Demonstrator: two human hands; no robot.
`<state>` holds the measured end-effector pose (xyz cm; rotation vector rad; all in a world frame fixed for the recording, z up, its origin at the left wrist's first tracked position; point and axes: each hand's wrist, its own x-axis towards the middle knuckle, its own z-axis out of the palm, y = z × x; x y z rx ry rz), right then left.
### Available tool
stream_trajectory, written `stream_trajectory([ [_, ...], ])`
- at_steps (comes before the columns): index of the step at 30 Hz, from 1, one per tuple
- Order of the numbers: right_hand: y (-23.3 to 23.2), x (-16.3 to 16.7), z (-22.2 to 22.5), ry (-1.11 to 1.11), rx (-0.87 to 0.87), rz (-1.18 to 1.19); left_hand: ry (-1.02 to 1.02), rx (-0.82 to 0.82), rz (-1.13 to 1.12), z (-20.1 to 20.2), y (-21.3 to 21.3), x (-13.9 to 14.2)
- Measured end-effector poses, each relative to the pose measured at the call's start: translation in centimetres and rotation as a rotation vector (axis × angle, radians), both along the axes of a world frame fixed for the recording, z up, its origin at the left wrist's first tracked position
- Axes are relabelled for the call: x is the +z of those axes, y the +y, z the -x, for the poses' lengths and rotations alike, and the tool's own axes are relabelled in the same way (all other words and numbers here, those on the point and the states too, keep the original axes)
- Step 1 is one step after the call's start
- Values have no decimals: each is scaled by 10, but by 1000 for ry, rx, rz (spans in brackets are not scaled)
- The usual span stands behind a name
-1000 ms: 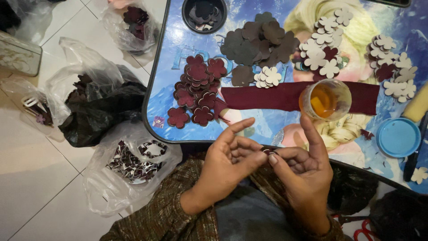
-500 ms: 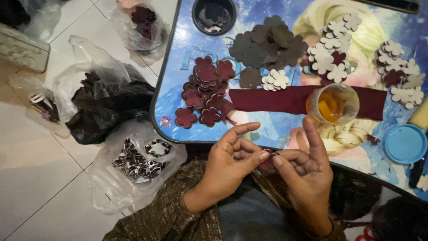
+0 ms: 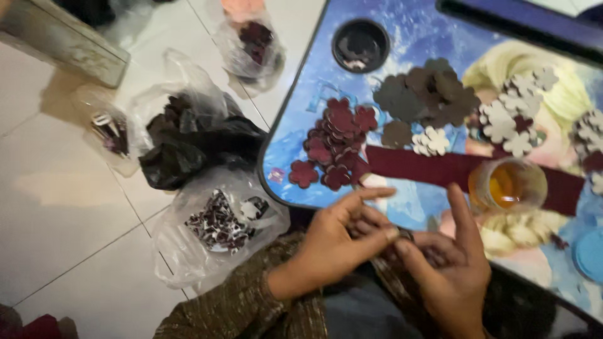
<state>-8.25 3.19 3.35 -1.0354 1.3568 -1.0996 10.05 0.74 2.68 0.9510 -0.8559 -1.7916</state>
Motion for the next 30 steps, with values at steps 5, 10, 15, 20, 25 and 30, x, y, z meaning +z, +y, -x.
stream_trajectory([
  [5, -23, -2, 0, -38, 3, 47, -74, 47, -21, 1, -11, -5],
  [10, -29, 0, 1, -80, 27, 74, 20, 12, -69, 2, -14, -7],
  [15, -27, -3, 8, -15, 5, 60, 13, -5, -63, 7, -15, -11],
  [20, -23, -3, 15, -28, 23, 27, -7, 30, -45, 13, -16, -13],
  [25, -21, -6, 17, -52, 23, 10, -14, 33, -21, 18, -15, -18],
  [30, -21, -10, 18, -49, 2, 5, 11, 26, -10, 20, -16, -20],
])
